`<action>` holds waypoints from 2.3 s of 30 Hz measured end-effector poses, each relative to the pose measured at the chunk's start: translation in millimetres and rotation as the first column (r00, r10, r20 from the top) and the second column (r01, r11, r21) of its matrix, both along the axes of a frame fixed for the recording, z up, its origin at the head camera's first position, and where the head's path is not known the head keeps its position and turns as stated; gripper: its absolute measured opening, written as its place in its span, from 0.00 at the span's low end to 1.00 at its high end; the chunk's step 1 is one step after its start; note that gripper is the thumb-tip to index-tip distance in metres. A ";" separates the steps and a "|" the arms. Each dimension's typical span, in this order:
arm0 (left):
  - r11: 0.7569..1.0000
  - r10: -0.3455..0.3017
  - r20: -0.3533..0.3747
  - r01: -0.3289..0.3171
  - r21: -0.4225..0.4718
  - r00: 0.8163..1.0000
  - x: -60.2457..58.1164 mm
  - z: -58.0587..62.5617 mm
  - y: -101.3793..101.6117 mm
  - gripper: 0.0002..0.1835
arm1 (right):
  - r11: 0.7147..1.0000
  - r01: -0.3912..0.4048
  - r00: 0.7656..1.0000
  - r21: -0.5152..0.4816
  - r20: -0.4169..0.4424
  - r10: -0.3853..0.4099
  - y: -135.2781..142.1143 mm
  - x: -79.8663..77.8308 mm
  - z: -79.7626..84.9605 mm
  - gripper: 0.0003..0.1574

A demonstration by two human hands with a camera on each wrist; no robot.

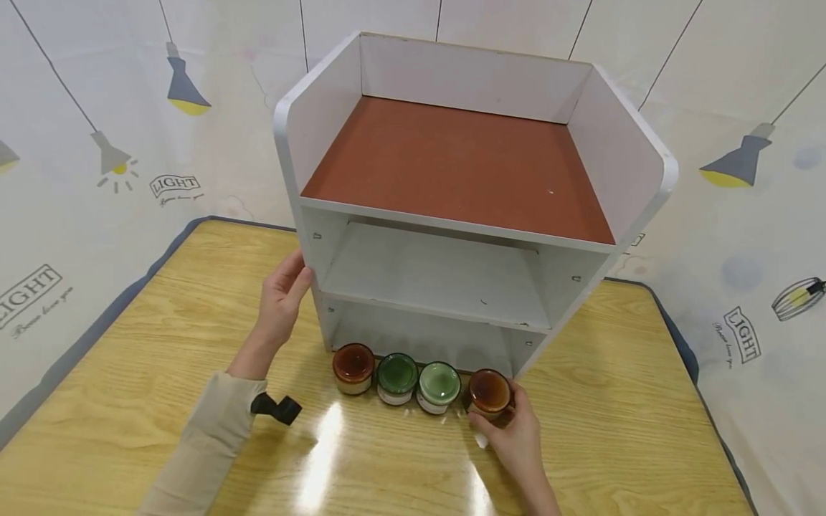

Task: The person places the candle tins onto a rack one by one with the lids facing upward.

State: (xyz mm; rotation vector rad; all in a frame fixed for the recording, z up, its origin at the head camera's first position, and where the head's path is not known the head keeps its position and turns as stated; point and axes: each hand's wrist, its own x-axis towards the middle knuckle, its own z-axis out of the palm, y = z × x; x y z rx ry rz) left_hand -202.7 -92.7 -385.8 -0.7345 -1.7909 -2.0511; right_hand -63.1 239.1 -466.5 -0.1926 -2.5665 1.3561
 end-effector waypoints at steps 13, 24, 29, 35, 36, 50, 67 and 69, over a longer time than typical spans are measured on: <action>1.000 -0.005 -0.028 0.006 0.024 1.000 0.2 1.9 0.5 0.22 | 0.999 0.013 0.997 -0.039 -0.081 -0.016 2.1 -0.3 -4.4 0.42; 1.000 -0.004 -0.017 0.004 0.018 1.000 -0.4 -0.2 0.2 0.23 | 0.989 0.016 1.000 -0.148 -0.020 -0.019 4.9 3.3 4.6 0.45; 1.000 0.000 -0.016 0.000 0.014 1.000 -0.5 1.0 0.8 0.21 | 0.990 0.013 0.999 -0.142 -0.045 -0.019 4.5 4.3 14.3 0.45; 1.000 0.001 -0.018 0.000 0.014 1.000 -1.0 -0.3 0.7 0.22 | 0.989 0.003 0.996 -0.148 -0.087 -0.016 2.8 5.0 25.6 0.45; 1.000 0.000 -0.019 0.000 0.013 1.000 -1.1 -0.6 0.6 0.23 | 0.989 0.002 0.996 -0.149 -0.093 -0.016 2.4 5.1 27.5 0.45; 1.000 -0.004 -0.020 0.005 0.017 1.000 -1.0 -0.9 0.3 0.24 | 0.989 -0.004 0.986 -0.150 -0.167 -0.021 -2.1 3.9 51.4 0.46; 1.000 -0.003 -0.031 0.004 0.029 1.000 -1.5 -1.4 1.3 0.24 | 0.984 -0.016 0.980 -0.180 -0.197 -0.021 -7.0 8.3 79.2 0.47; 1.000 -0.001 -0.030 0.002 0.026 1.000 -1.4 -1.3 1.4 0.23 | 0.983 -0.016 0.978 -0.182 -0.206 -0.022 -6.8 8.2 82.2 0.47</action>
